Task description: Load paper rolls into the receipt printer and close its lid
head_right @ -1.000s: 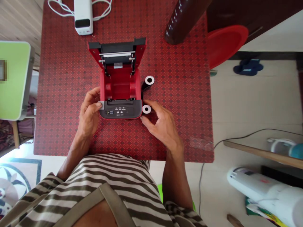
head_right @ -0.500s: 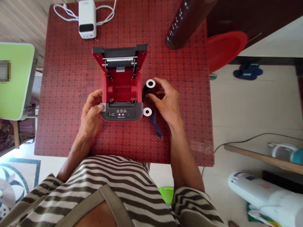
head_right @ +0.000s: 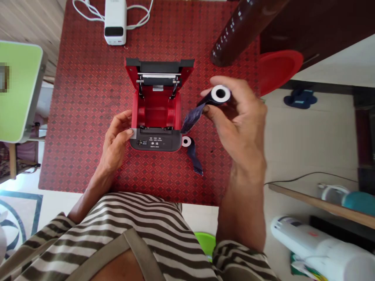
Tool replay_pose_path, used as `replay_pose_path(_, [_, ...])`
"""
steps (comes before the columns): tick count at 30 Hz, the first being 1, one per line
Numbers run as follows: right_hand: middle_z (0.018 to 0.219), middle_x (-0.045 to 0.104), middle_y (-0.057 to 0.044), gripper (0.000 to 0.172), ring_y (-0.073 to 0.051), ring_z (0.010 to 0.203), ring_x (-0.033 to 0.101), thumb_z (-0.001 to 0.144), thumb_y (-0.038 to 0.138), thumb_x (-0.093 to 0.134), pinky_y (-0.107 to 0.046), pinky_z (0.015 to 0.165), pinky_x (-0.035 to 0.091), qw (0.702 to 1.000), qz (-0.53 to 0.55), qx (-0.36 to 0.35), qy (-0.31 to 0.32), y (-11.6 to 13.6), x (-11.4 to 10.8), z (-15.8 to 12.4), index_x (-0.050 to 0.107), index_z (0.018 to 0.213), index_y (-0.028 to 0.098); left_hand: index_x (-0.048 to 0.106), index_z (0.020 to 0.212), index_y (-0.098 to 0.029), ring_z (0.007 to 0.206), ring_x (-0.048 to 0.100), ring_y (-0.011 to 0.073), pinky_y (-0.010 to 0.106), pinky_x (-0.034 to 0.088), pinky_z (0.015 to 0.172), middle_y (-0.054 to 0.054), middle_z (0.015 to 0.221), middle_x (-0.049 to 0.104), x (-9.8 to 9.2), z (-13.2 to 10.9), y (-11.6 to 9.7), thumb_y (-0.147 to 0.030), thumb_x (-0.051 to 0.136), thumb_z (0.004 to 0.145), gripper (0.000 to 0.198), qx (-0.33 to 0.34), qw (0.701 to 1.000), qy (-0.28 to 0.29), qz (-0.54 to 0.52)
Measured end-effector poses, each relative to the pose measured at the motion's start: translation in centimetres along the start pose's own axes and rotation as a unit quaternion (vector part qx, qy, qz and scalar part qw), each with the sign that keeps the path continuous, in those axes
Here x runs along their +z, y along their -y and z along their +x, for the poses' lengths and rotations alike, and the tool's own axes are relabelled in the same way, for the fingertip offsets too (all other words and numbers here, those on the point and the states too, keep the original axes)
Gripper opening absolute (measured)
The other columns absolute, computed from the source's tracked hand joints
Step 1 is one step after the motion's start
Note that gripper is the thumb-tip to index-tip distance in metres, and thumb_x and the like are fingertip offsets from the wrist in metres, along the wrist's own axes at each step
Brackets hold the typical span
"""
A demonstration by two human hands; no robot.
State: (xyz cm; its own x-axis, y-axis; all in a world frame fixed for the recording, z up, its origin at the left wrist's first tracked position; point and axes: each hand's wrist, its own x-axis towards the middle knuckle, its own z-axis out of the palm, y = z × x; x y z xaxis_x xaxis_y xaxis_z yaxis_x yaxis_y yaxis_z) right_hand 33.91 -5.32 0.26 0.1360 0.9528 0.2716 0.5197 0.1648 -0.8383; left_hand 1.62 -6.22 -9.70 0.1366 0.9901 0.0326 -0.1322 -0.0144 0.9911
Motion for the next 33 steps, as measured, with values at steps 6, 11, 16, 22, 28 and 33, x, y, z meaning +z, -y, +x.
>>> replay_pose_path(6, [0.139,0.094,-0.002,0.047,-0.039,0.134,0.093,0.111,0.051,0.097,-0.065,0.12,0.079,0.995,0.001,-0.042,0.085,5.4,-1.3,-0.2,0.085,0.156,0.053,0.069,0.172,-0.041,0.158,0.079,0.0394,0.062,0.066,0.137,0.01,0.171,0.081,1.1,-0.5,-1.4,-0.08,0.092,0.115,0.073,0.096,0.985,-0.073,0.122])
replay_pose_path(11, [0.148,0.094,-0.008,0.053,-0.048,0.136,0.091,0.11,0.04,0.09,-0.076,0.124,0.076,0.981,-0.068,-0.046,0.177,4.8,0.2,0.9,0.077,0.16,0.048,0.063,0.181,-0.038,0.151,0.08,0.0401,0.063,0.065,0.134,0.012,0.169,0.083,2.0,-1.0,-4.2,-0.059,0.088,0.118,0.07,0.179,0.959,-0.02,0.218])
replay_pose_path(16, [0.122,0.095,-0.002,0.033,-0.042,0.113,0.093,0.108,0.032,0.088,-0.066,0.104,0.08,0.968,-0.129,-0.089,0.196,5.0,1.7,1.7,0.083,0.138,0.045,0.067,0.179,-0.036,0.131,0.084,0.0341,0.055,0.066,0.123,0.009,0.15,0.092,2.1,-1.5,-5.5,-0.037,0.08,0.118,0.062,0.194,0.944,0.008,0.267])
replay_pose_path(22, [0.133,0.093,-0.012,0.027,-0.046,0.128,0.089,0.111,0.023,0.081,-0.067,0.114,0.074,0.953,-0.197,-0.129,0.189,5.0,4.5,1.4,0.083,0.135,0.035,0.082,0.159,-0.031,0.114,0.083,0.0301,0.05,0.062,0.113,0.005,0.125,0.096,2.9,-1.3,-5.7,-0.032,0.075,0.12,0.04,0.215,0.928,-0.025,0.304])
replay_pose_path(28, [0.122,0.09,-0.015,0.023,-0.045,0.123,0.084,0.113,0.019,0.071,-0.064,0.108,0.073,0.931,-0.27,-0.157,0.19,4.8,6.7,1.0,0.083,0.128,0.031,0.091,0.137,-0.031,0.124,0.079,0.0319,0.055,0.056,0.116,0.005,0.131,0.097,3.2,-1.0,-6.3,-0.022,0.062,0.12,0.035,0.193,0.923,-0.021,0.334])
replay_pose_path(33, [0.11,0.088,-0.016,0.023,-0.043,0.111,0.083,0.113,0.016,0.063,-0.057,0.096,0.072,0.916,-0.317,-0.162,0.184,4.9,8.1,1.1,0.081,0.116,0.03,0.091,0.142,-0.032,0.127,0.075,0.0348,0.056,0.055,0.116,0.007,0.133,0.095,2.9,-1.2,-6.4,-0.014,0.06,0.111,0.048,0.192,0.914,-0.003,0.358])
